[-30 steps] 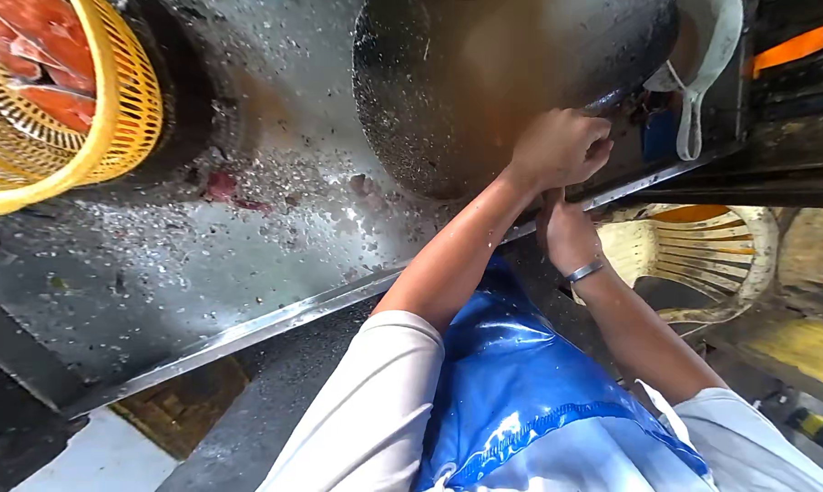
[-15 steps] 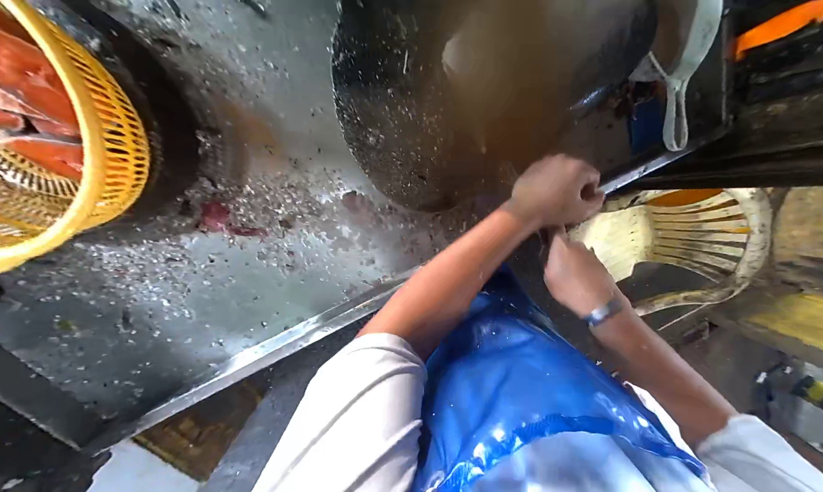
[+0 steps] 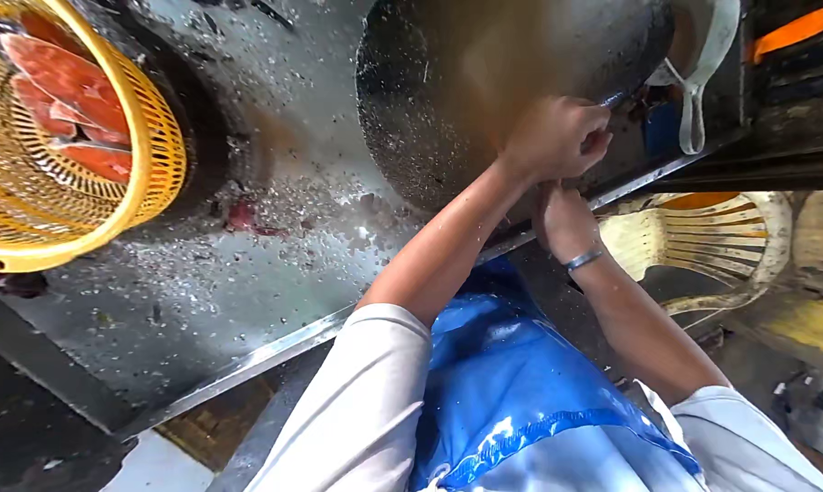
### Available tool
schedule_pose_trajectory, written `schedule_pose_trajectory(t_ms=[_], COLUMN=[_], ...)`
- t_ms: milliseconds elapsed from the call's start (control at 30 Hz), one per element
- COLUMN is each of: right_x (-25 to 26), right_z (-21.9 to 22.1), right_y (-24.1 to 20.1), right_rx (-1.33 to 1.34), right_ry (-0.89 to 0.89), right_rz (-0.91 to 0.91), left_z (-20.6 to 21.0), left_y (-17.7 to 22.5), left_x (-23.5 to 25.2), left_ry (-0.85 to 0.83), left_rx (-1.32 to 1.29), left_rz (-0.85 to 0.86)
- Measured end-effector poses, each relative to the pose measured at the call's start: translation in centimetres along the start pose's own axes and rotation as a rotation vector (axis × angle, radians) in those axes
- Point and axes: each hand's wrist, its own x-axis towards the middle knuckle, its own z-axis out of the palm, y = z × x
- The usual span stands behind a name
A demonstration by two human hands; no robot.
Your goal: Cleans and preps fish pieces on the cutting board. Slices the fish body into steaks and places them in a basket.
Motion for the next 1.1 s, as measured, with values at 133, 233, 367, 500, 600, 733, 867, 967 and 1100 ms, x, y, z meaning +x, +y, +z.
schedule_pose_trajectory(t_ms=[133, 233, 367, 500, 600, 733, 867, 967, 1100], right_x=[1.6, 0.3, -4.5, -9.9, -9.9, -5.0, -0.3, 1.6, 0.8], right_z=[2.3, 2.0, -0.1, -0.4, -1.7, -2.1, -1.2, -0.5, -1.0], right_y=[0.1, 0.4, 2.5, 7.4, 7.4, 3.9, 0.7, -0.8, -1.8], right_rx=[0.027, 0.006, -0.027, 0.097, 0.256, 0.236, 0.108, 0.018, -0.067], right_ry=[-0.075, -0.12, -0.141, -0.011, 0.15, 0.259, 0.217, 0.118, 0.073], right_rz=[0.038, 0.054, 0.062, -0.032, -0.092, -0.135, -0.147, -0.078, -0.006], left_z=[1.9, 2.5, 2.5, -0.6, -1.8, -1.5, -1.3, -1.2, 0.0], left_y=[-1.5, -0.5, 1.3, -1.3, -3.4, -4.2, -4.1, -4.4, -4.9], left_x=[-1.2, -1.6, -3.4, -5.4, -6.0, -7.1, -7.2, -7.3, -6.7], left_ry=[-0.14, -0.254, 0.283, 0.5, 0.294, 0.273, 0.235, 0.246, 0.296], left_rx=[-0.018, -0.134, -0.231, -0.057, -0.092, -0.089, -0.098, -0.076, 0.032], left_rz=[-0.042, -0.101, -0.142, -0.709, -0.948, -0.93, -0.915, -0.875, -0.821])
